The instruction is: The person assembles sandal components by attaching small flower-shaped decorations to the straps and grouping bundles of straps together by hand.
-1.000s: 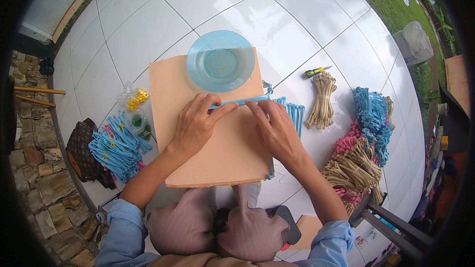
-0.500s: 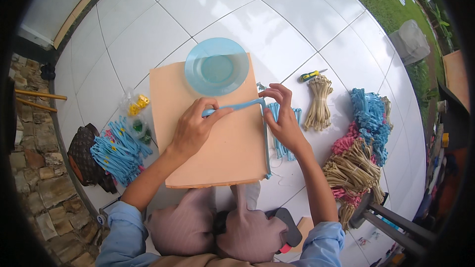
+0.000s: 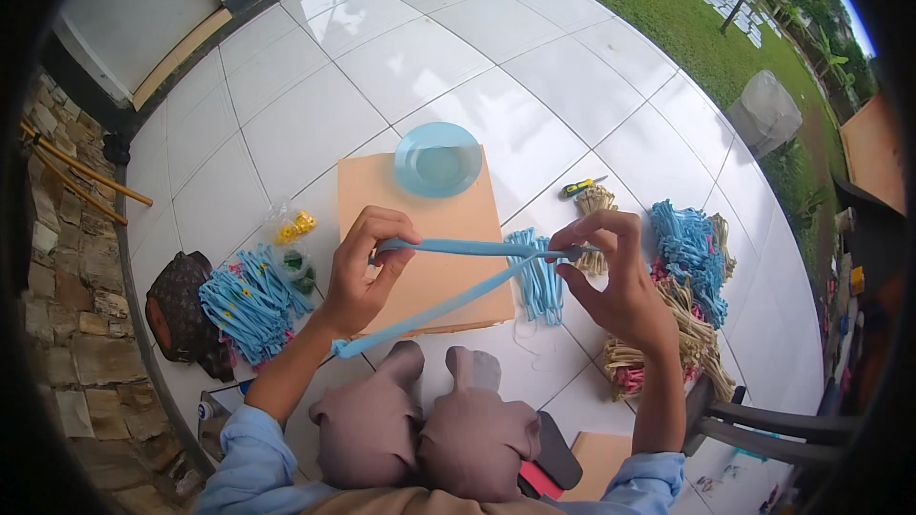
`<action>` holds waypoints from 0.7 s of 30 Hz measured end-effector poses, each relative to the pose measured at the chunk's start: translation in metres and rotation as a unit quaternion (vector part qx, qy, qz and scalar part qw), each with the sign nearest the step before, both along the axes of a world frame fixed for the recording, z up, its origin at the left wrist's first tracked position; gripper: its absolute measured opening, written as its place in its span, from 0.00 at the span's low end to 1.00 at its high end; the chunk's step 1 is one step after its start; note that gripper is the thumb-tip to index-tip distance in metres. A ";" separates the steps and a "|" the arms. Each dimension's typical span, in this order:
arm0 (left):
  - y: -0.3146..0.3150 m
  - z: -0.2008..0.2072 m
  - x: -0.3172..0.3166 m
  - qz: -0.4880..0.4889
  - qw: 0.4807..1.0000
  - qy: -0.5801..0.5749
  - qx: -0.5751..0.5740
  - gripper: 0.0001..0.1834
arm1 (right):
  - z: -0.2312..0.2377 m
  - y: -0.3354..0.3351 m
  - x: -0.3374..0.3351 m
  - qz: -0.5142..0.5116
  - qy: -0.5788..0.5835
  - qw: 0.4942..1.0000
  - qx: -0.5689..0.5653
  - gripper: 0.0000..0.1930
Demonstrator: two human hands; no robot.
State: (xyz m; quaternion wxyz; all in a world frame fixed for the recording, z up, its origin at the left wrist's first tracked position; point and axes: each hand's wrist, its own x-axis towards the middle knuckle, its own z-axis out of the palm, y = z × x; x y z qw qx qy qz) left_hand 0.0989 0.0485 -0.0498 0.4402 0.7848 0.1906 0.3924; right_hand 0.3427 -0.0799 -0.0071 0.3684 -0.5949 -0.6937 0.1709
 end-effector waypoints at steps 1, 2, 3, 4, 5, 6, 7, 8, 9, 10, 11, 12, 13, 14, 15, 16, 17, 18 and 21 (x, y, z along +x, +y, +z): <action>0.001 0.006 -0.012 0.009 1.000 -0.004 0.010 0.07 | 0.018 0.003 -0.011 -0.017 -0.070 0.995 0.062 0.29; 0.003 0.010 -0.026 -0.014 0.996 -0.066 -0.052 0.08 | 0.038 0.006 -0.023 -0.017 -0.084 0.994 0.070 0.29; 0.005 0.017 -0.040 -0.039 0.984 -0.131 -0.112 0.12 | 0.057 0.008 -0.035 -0.019 -0.101 0.992 0.079 0.29; 0.010 0.023 -0.059 -0.066 0.973 -0.142 -0.170 0.22 | 0.066 0.017 -0.047 -0.007 -0.075 0.991 0.115 0.30; 0.011 0.035 -0.076 -0.074 0.954 -0.177 -0.231 0.27 | 0.075 0.027 -0.063 0.009 -0.007 0.991 0.136 0.30; 0.017 0.039 -0.096 -0.085 0.941 -0.205 -0.255 0.30 | 0.090 0.034 -0.078 0.036 0.009 0.987 0.156 0.30; 0.024 0.039 -0.123 -0.087 0.929 -0.228 -0.279 0.32 | 0.098 0.046 -0.094 0.070 0.033 0.982 0.172 0.30; 0.028 0.043 -0.149 -0.029 0.924 -0.277 -0.261 0.35 | 0.104 0.059 -0.113 0.087 0.063 0.976 0.191 0.29; 0.031 0.047 -0.170 0.020 0.912 -0.330 -0.244 0.38 | 0.111 0.066 -0.131 0.091 0.098 0.973 0.189 0.29; 0.028 0.059 -0.200 0.080 0.939 -0.302 -0.147 0.41 | 0.115 0.076 -0.149 0.119 0.110 0.967 0.195 0.28; 0.022 0.072 -0.225 0.140 0.952 -0.268 -0.049 0.44 | 0.118 0.085 -0.167 0.146 0.123 0.961 0.201 0.27; 0.014 0.080 -0.240 0.208 0.961 -0.181 0.014 0.55 | 0.118 0.092 -0.186 0.161 0.125 0.958 0.201 0.26; 0.005 0.085 -0.248 0.224 0.957 -0.182 0.020 0.55 | 0.118 0.097 -0.203 0.173 0.124 0.959 0.189 0.26; -0.001 0.089 -0.249 0.233 0.964 -0.098 0.086 0.58 | 0.117 0.104 -0.218 0.189 0.130 0.955 0.189 0.26; -0.006 0.090 -0.248 0.240 0.960 -0.011 0.146 0.62 | 0.112 0.111 -0.231 0.204 0.136 0.951 0.187 0.26; -0.009 0.087 -0.247 0.237 0.959 0.029 0.152 0.65 | 0.109 0.116 -0.244 0.220 0.143 0.947 0.183 0.26; -0.008 0.080 -0.243 0.231 0.958 0.068 0.156 0.67 | 0.106 0.120 -0.256 0.234 0.191 0.941 0.155 0.26; -0.007 0.066 -0.236 0.223 0.963 0.083 0.129 0.66 | 0.099 0.125 -0.265 0.244 0.236 0.933 0.123 0.26; -0.012 0.019 -0.216 0.182 0.982 0.050 -0.018 0.57 | 0.073 0.141 -0.283 0.257 0.295 0.918 0.065 0.25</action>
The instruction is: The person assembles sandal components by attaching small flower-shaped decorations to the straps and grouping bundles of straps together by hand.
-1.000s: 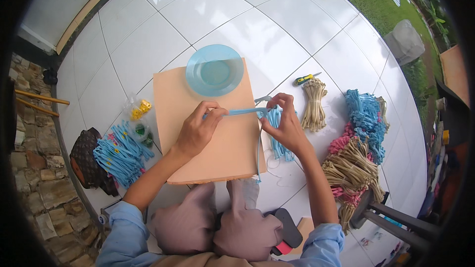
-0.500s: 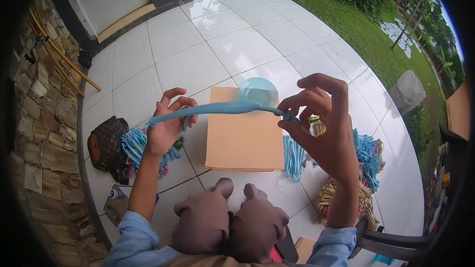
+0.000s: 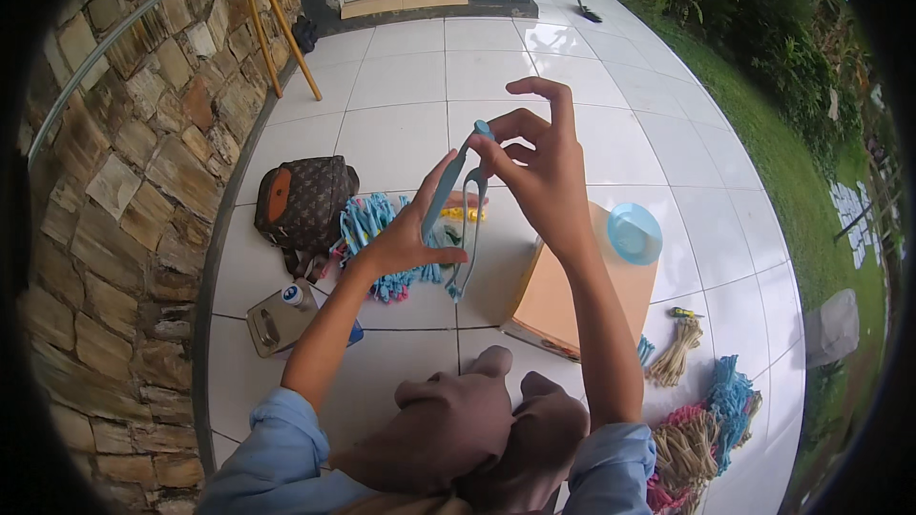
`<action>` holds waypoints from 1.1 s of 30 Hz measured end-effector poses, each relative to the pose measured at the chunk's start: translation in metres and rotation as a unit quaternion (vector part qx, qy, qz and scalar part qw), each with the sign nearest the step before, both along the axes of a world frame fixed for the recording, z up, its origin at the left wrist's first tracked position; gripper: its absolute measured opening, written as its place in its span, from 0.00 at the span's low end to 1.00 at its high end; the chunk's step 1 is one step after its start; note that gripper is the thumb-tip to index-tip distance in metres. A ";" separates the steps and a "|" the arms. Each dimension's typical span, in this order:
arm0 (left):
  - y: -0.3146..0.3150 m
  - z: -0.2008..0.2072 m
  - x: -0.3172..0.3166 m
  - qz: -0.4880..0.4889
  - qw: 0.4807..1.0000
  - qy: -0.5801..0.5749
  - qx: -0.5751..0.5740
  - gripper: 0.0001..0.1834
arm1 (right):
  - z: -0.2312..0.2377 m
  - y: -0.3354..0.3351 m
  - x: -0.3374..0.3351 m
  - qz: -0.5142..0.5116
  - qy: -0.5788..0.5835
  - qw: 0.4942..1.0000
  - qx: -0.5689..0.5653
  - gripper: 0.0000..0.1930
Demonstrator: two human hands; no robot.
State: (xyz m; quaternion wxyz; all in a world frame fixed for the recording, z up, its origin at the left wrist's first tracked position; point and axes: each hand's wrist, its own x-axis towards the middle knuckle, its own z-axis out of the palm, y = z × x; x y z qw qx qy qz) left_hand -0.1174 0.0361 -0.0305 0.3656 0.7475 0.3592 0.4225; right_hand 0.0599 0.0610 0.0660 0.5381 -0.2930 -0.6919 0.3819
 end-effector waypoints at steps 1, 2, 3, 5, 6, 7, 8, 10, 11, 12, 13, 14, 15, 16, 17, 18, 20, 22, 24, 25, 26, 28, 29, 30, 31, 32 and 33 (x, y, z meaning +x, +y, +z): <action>-0.005 -0.017 0.004 -0.013 0.993 -0.061 -0.097 0.48 | -0.014 0.005 -0.006 -0.005 0.026 0.999 -0.019 0.25; -0.009 -0.034 0.007 -0.028 0.973 -0.120 -0.194 0.39 | -0.031 0.012 -0.008 -0.015 0.030 0.998 -0.050 0.26; -0.010 -0.054 0.010 -0.034 0.971 -0.123 -0.200 0.39 | -0.055 0.017 -0.010 -0.041 0.068 0.994 -0.076 0.27; -0.011 -0.098 0.013 0.002 0.930 -0.256 -0.264 0.23 | -0.114 0.015 -0.014 -0.097 0.071 0.986 -0.116 0.28; -0.011 -0.115 0.016 0.001 0.928 -0.254 -0.272 0.23 | -0.144 0.006 -0.014 -0.127 0.031 0.983 -0.128 0.29; -0.012 -0.132 0.019 0.062 0.928 -0.231 -0.286 0.20 | -0.171 -0.007 -0.013 -0.087 0.014 0.978 -0.190 0.30; -0.012 -0.152 0.022 0.122 0.924 -0.204 -0.300 0.18 | -0.195 -0.018 -0.013 -0.048 -0.001 0.967 -0.251 0.31; -0.009 -0.196 0.031 0.129 0.910 -0.210 -0.334 0.15 | -0.242 -0.036 -0.013 -0.048 0.003 0.941 -0.335 0.31; -0.008 -0.216 0.036 0.170 0.910 -0.181 -0.331 0.15 | -0.265 -0.043 -0.014 -0.043 0.007 0.913 -0.405 0.32; -0.007 -0.239 0.042 0.209 0.908 -0.152 -0.330 0.15 | -0.290 -0.047 -0.015 -0.049 0.009 0.906 -0.420 0.32; -0.005 -0.261 0.043 0.207 0.884 -0.157 -0.388 0.18 | -0.311 -0.049 -0.018 -0.064 0.024 0.880 -0.471 0.34; -0.004 -0.282 0.043 0.210 0.881 -0.152 -0.395 0.18 | -0.323 -0.051 -0.023 -0.075 0.039 0.851 -0.517 0.37; -0.006 -0.302 0.038 0.214 0.905 -0.089 -0.356 0.20 | -0.329 -0.052 -0.031 -0.066 0.046 0.826 -0.558 0.36; -0.005 -0.315 0.037 0.210 0.925 -0.026 -0.314 0.22 | -0.340 -0.052 -0.034 -0.064 0.049 0.823 -0.563 0.36; -0.003 -0.328 0.034 0.206 0.918 0.008 -0.339 0.25 | -0.352 -0.050 -0.038 -0.067 0.059 0.817 -0.570 0.35; -0.002 -0.333 0.046 0.195 0.916 0.010 -0.350 0.25 | -0.370 -0.050 -0.031 -0.086 0.067 0.807 -0.580 0.35; -0.001 -0.330 0.068 0.213 0.913 0.070 -0.340 0.25 | -0.389 -0.049 -0.017 -0.104 0.057 0.815 -0.567 0.34; -0.002 -0.344 0.055 0.232 0.920 0.066 -0.309 0.25 | -0.390 -0.046 -0.027 -0.093 0.049 0.831 -0.546 0.34; -0.003 -0.349 0.048 0.243 0.928 0.055 -0.276 0.26 | -0.386 -0.042 -0.033 -0.076 -0.013 0.841 -0.536 0.36; -0.003 -0.346 0.046 0.244 0.929 0.015 -0.277 0.26 | -0.382 -0.041 -0.033 -0.078 -0.013 0.840 -0.536 0.36; -0.004 -0.342 0.042 0.245 0.929 -0.024 -0.277 0.25 | -0.376 -0.044 -0.033 -0.069 0.028 0.823 -0.563 0.35; 0.004 -0.299 0.047 0.229 0.928 -0.098 -0.276 0.23 | -0.349 -0.044 -0.027 -0.074 0.067 0.805 -0.585 0.33; 0.009 -0.268 0.051 0.216 0.922 -0.169 -0.273 0.22 | -0.329 -0.044 -0.024 -0.028 0.130 0.796 -0.590 0.31; 0.015 -0.236 0.050 0.208 0.928 -0.182 -0.251 0.20 | -0.302 -0.045 -0.022 0.021 0.192 0.784 -0.590 0.29; 0.019 -0.202 0.046 0.205 0.932 -0.193 -0.229 0.18 | -0.265 -0.043 -0.020 0.067 0.199 0.783 -0.586 0.26; 0.022 -0.162 0.051 0.198 0.935 -0.209 -0.206 0.16 | -0.224 -0.040 -0.007 0.114 0.199 0.802 -0.552 0.24; 0.025 -0.125 0.057 0.165 0.946 -0.225 -0.164 0.13 | -0.184 -0.037 0.012 0.155 0.197 0.820 -0.514 0.23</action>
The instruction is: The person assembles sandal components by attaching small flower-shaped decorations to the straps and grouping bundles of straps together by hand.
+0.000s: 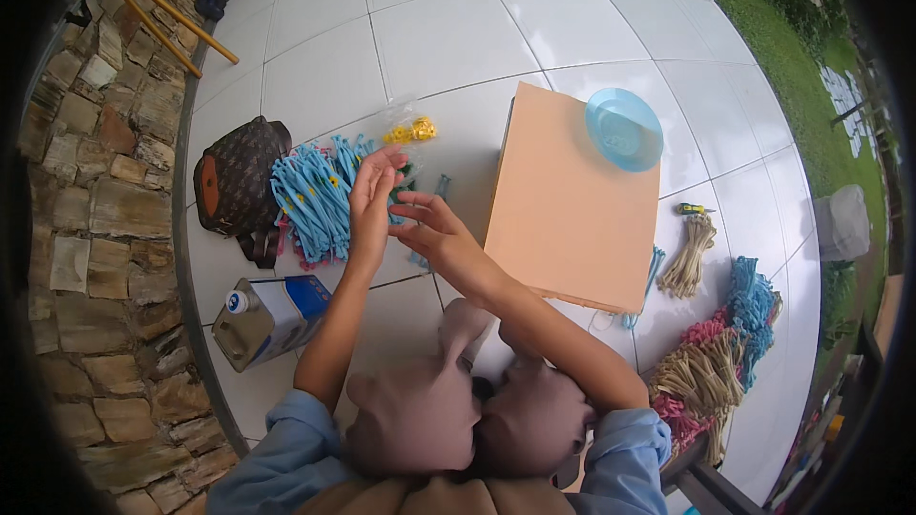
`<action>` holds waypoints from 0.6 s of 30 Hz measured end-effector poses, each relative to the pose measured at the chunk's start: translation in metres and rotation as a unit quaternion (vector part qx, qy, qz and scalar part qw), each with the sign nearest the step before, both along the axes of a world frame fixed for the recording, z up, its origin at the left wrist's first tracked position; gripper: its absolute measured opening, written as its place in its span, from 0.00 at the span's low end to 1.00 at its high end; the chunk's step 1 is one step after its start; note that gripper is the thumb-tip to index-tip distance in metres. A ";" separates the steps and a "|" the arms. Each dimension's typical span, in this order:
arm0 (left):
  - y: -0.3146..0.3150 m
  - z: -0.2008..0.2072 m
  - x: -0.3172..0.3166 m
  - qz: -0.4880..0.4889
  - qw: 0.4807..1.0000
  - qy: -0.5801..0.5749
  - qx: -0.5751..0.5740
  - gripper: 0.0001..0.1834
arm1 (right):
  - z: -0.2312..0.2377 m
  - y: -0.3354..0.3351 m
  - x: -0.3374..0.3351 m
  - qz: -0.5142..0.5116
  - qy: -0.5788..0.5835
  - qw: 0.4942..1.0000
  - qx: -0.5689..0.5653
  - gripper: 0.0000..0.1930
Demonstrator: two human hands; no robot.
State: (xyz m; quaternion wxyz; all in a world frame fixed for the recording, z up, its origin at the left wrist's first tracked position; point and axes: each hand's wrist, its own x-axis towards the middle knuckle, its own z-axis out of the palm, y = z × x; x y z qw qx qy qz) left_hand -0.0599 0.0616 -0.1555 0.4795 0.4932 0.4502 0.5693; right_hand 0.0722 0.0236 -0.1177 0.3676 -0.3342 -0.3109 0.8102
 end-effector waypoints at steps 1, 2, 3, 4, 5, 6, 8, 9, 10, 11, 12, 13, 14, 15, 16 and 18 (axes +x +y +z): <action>0.003 0.028 0.011 -0.015 1.000 -0.002 0.024 0.12 | 0.032 0.000 0.024 -0.014 -0.011 0.997 0.069 0.21; 0.004 0.054 0.019 -0.038 0.998 -0.002 0.049 0.12 | 0.057 -0.001 0.046 -0.022 -0.019 0.990 0.138 0.19; 0.004 0.076 0.029 -0.063 0.995 -0.003 0.074 0.12 | 0.069 -0.005 0.069 -0.079 -0.027 0.977 0.196 0.17; 0.004 0.096 0.046 -0.107 0.990 -0.004 0.094 0.11 | 0.089 -0.016 0.094 -0.149 -0.051 0.958 0.241 0.17; 0.002 0.110 0.062 -0.148 0.982 0.000 0.114 0.11 | 0.096 -0.025 0.120 -0.219 -0.080 0.933 0.275 0.18; -0.001 0.126 0.086 -0.216 0.969 0.013 0.118 0.13 | 0.107 -0.042 0.148 -0.304 -0.119 0.901 0.286 0.17; -0.011 0.135 0.134 -0.361 0.926 0.027 0.109 0.12 | 0.096 -0.065 0.195 -0.438 -0.156 0.843 0.271 0.16; -0.019 0.131 0.166 -0.441 0.892 0.014 0.099 0.12 | 0.082 -0.080 0.223 -0.492 -0.168 0.815 0.254 0.15; -0.027 0.119 0.196 -0.501 0.863 0.032 0.064 0.12 | 0.059 -0.090 0.245 -0.532 -0.172 0.796 0.232 0.14; -0.038 0.108 0.223 -0.548 0.831 0.082 0.050 0.12 | 0.035 -0.101 0.264 -0.572 -0.178 0.773 0.207 0.13; -0.049 0.092 0.248 -0.576 0.808 0.126 0.029 0.12 | 0.010 -0.110 0.276 -0.595 -0.194 0.762 0.166 0.13; -0.064 0.058 0.277 -0.585 0.803 0.115 0.006 0.12 | -0.014 -0.120 0.286 -0.619 -0.212 0.746 0.125 0.12; -0.078 0.030 0.298 -0.591 0.795 0.135 -0.004 0.12 | -0.047 -0.132 0.297 -0.617 -0.243 0.744 0.082 0.12; -0.096 -0.005 0.317 -0.586 0.794 0.159 -0.041 0.12 | -0.077 -0.143 0.306 -0.612 -0.272 0.742 0.040 0.12; -0.109 -0.046 0.326 -0.570 0.796 0.187 -0.080 0.12 | -0.109 -0.148 0.306 -0.592 -0.306 0.745 0.010 0.12; -0.144 -0.113 0.338 -0.534 0.818 0.201 -0.073 0.12 | -0.168 -0.163 0.309 -0.568 -0.383 0.727 -0.036 0.13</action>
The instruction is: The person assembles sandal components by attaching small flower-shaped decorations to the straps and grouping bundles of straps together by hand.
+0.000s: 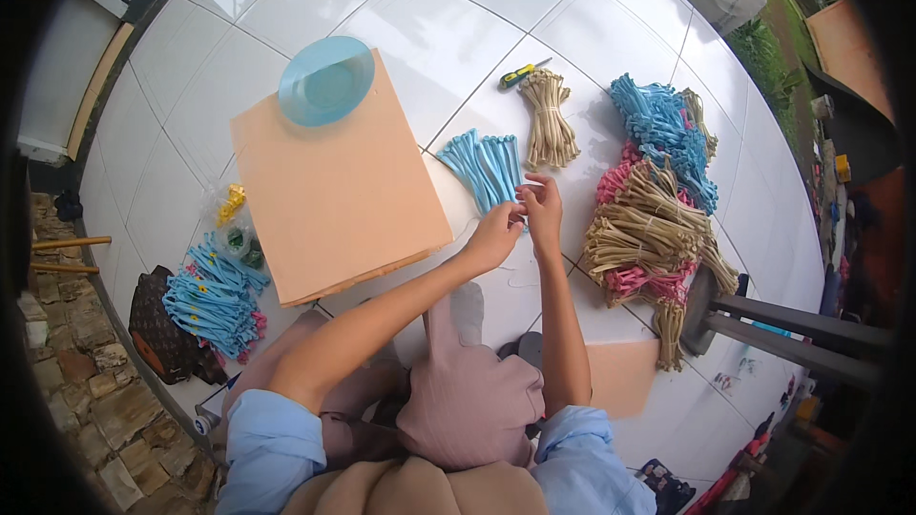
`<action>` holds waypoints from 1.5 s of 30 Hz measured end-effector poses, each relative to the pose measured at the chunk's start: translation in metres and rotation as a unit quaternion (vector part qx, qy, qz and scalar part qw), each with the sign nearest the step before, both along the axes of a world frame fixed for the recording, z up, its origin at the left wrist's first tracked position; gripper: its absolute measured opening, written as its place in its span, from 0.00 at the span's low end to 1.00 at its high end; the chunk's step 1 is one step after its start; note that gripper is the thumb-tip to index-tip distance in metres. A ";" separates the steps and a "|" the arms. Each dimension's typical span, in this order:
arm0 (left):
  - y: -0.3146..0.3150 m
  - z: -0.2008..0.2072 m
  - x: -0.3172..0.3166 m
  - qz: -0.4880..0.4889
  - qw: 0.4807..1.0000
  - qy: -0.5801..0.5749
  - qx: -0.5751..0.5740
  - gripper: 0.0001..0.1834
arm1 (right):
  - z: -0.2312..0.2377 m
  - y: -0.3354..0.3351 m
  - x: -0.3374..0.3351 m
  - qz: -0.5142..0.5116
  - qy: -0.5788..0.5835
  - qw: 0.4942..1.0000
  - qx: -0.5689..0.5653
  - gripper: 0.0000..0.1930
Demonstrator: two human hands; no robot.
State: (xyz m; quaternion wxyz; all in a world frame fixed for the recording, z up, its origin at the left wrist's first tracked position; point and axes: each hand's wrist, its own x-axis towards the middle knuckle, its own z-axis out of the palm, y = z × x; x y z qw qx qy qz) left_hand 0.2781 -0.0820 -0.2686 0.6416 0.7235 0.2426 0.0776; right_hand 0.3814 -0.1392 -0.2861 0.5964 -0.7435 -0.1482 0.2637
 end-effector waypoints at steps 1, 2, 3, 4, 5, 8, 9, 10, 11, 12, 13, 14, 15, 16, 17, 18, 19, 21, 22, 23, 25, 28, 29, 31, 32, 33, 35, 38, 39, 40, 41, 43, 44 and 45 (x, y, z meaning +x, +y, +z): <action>-0.012 -0.029 -0.001 0.055 0.998 0.010 0.033 0.12 | -0.025 -0.004 -0.006 -0.006 -0.019 0.999 -0.037 0.14; -0.017 -0.052 -0.007 0.049 0.998 0.020 0.034 0.12 | -0.036 -0.004 -0.017 -0.012 -0.009 0.999 -0.037 0.14; -0.020 -0.074 -0.013 0.119 0.990 0.025 0.064 0.15 | -0.045 -0.002 -0.027 0.000 -0.060 0.994 -0.093 0.15; -0.024 -0.084 -0.013 0.184 0.978 0.028 0.092 0.18 | -0.055 -0.005 -0.031 0.008 -0.111 0.982 -0.152 0.17; -0.027 -0.093 -0.015 0.173 0.981 0.038 0.083 0.18 | -0.063 -0.009 -0.037 0.002 -0.101 0.981 -0.164 0.17; -0.020 -0.103 -0.014 0.166 0.965 0.033 0.199 0.25 | -0.072 -0.009 -0.055 0.064 -0.279 0.936 -0.204 0.24; -0.020 -0.103 -0.012 0.154 0.969 0.038 0.191 0.25 | -0.073 -0.013 -0.054 0.057 -0.271 0.936 -0.215 0.24; -0.017 -0.098 -0.009 0.114 0.971 0.051 0.204 0.25 | -0.077 -0.016 -0.051 0.080 -0.325 0.916 -0.222 0.25; -0.015 -0.093 -0.006 0.074 0.971 0.063 0.218 0.25 | -0.079 -0.021 -0.047 0.104 -0.377 0.891 -0.229 0.25; -0.011 -0.091 -0.005 0.050 0.967 0.087 0.234 0.25 | -0.076 -0.020 -0.044 0.099 -0.352 0.905 -0.217 0.26; -0.009 -0.089 -0.002 0.044 0.967 0.088 0.233 0.25 | -0.072 -0.019 -0.041 0.095 -0.348 0.906 -0.219 0.26; -0.008 -0.085 0.000 0.043 0.967 0.085 0.238 0.25 | -0.066 -0.019 -0.037 0.053 -0.280 0.937 -0.202 0.26; -0.006 -0.080 0.003 0.044 0.966 0.082 0.243 0.25 | -0.059 -0.019 -0.035 0.012 -0.210 0.961 -0.181 0.26; -0.004 -0.075 0.005 0.041 0.965 0.083 0.245 0.25 | -0.050 -0.017 -0.034 0.007 -0.262 0.950 -0.169 0.24; -0.003 -0.070 0.008 0.063 0.963 0.046 0.258 0.23 | -0.041 -0.015 -0.035 0.005 -0.261 0.951 -0.167 0.24; -0.003 -0.063 0.013 0.084 0.959 0.005 0.270 0.22 | -0.028 -0.014 -0.034 -0.026 -0.249 0.961 -0.115 0.24; -0.003 -0.055 0.017 0.084 0.958 0.002 0.273 0.22 | -0.017 -0.012 -0.033 -0.057 -0.237 0.968 -0.060 0.24; -0.002 -0.036 0.028 0.154 0.945 -0.082 0.276 0.21 | 0.004 -0.009 -0.026 -0.054 -0.285 0.957 -0.024 0.25; -0.003 -0.024 0.031 0.161 0.945 -0.093 0.268 0.20 | 0.016 -0.006 -0.024 -0.052 -0.315 0.948 0.003 0.26; -0.002 -0.013 0.034 0.166 0.943 -0.099 0.273 0.20 | 0.028 -0.003 -0.023 -0.050 -0.345 0.937 0.031 0.27; 0.000 0.011 0.040 0.205 0.931 -0.161 0.257 0.19 | 0.056 0.002 -0.019 -0.047 -0.371 0.927 0.041 0.27; 0.014 0.040 0.045 0.207 0.929 -0.243 0.187 0.16 | 0.101 0.012 -0.016 -0.026 -0.349 0.928 0.129 0.27; 0.018 0.048 0.044 0.192 0.933 -0.285 0.108 0.15 | 0.111 0.016 -0.018 -0.020 -0.354 0.924 0.141 0.27; 0.024 0.078 0.047 0.207 0.926 -0.295 0.112 0.13 | 0.137 0.020 -0.014 0.002 -0.297 0.925 0.236 0.27; 0.030 0.091 0.047 0.212 0.924 -0.315 0.050 0.13 | 0.144 0.018 -0.011 0.040 -0.290 0.925 0.241 0.30; 0.035 0.105 0.047 0.212 0.918 -0.336 -0.010 0.12 | 0.150 0.020 -0.008 0.043 -0.301 0.918 0.255 0.30; 0.045 0.140 0.048 0.177 0.910 -0.374 -0.028 0.14 | 0.155 0.023 0.003 0.057 -0.314 0.914 0.252 0.35; 0.063 0.175 0.043 0.119 0.920 -0.367 -0.068 0.15 | 0.139 0.032 -0.004 0.110 -0.269 0.940 0.182 0.45; 0.064 0.182 0.042 0.132 0.912 -0.384 -0.066 0.14 | 0.133 0.038 -0.014 0.106 -0.250 0.949 0.159 0.46; 0.068 0.189 0.037 0.120 0.916 -0.376 -0.067 0.14 | 0.131 0.044 -0.016 0.102 -0.234 0.953 0.161 0.44; 0.073 0.193 0.033 0.108 0.921 -0.369 -0.068 0.13 | 0.129 0.051 -0.016 0.097 -0.220 0.956 0.166 0.42; 0.080 0.194 0.034 0.169 0.894 -0.405 -0.088 0.15 | 0.134 0.059 -0.024 0.094 -0.160 0.967 0.174 0.39; 0.087 0.200 0.031 0.201 0.883 -0.407 -0.120 0.16 | 0.142 0.063 -0.031 0.093 -0.115 0.972 0.181 0.38; 0.094 0.206 0.031 0.231 0.868 -0.411 -0.155 0.17 | 0.149 0.063 -0.035 0.092 -0.179 0.969 0.145 0.38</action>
